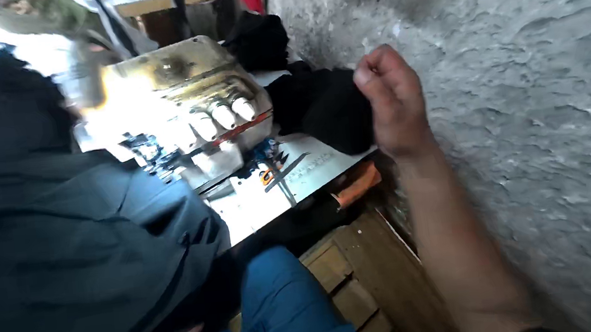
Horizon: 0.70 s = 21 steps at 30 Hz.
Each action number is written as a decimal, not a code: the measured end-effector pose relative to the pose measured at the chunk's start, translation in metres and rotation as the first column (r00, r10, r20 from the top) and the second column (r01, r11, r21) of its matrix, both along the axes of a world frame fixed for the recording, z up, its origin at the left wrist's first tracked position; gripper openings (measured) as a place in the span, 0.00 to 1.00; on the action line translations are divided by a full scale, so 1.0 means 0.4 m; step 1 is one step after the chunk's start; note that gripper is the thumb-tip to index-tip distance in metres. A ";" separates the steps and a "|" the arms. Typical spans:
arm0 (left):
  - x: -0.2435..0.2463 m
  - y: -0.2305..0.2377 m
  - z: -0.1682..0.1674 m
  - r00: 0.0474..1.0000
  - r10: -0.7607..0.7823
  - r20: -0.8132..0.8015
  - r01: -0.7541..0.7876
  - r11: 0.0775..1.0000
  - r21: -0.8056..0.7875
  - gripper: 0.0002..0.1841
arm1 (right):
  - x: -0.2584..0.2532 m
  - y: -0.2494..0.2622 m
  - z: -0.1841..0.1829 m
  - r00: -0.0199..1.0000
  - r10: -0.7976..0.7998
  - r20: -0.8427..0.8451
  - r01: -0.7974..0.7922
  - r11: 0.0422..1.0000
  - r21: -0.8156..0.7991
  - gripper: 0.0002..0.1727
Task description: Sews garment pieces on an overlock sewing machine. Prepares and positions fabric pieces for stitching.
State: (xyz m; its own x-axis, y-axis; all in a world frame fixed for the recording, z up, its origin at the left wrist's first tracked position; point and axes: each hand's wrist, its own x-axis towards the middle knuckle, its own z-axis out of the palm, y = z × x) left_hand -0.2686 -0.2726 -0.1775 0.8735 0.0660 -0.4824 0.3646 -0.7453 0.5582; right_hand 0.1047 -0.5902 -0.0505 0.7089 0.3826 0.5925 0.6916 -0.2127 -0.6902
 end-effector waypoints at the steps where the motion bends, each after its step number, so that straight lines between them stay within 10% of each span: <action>1: 0.025 -0.008 0.040 0.973 -0.052 0.226 0.076 0.992 -0.099 0.20 | -0.064 0.023 0.019 0.995 0.061 -0.084 -0.060 0.998 0.014 0.10; 5: 0.160 -0.074 0.212 0.572 0.030 0.820 0.065 0.994 -0.083 0.20 | -0.268 0.149 0.032 0.894 0.287 -0.345 -0.240 0.955 0.173 0.11; 10: 0.158 -0.070 0.333 0.242 -0.173 0.955 0.132 0.981 0.144 0.11 | -0.424 0.292 -0.023 0.527 0.669 -0.524 -0.490 0.743 0.456 0.11; 14: 0.106 -0.055 0.348 0.389 -0.370 0.844 0.282 0.920 0.273 0.10 | -0.504 0.385 -0.081 0.089 0.670 -0.737 -0.662 0.592 0.459 0.03; 16: 0.111 -0.044 0.305 0.496 -0.435 0.752 0.324 0.896 0.305 0.14 | -0.521 0.404 -0.137 0.151 0.611 -0.777 -0.659 0.648 0.381 0.08; 19: 0.119 -0.001 0.269 0.594 -0.306 0.744 0.245 0.950 0.195 0.11 | -0.508 0.398 -0.207 0.096 0.786 -0.611 -0.624 0.526 0.578 0.44; 21: 0.123 0.041 0.286 0.597 -0.222 0.771 0.177 0.974 0.144 0.10 | -0.552 0.413 -0.167 0.203 0.790 -0.579 -0.679 0.539 0.498 0.36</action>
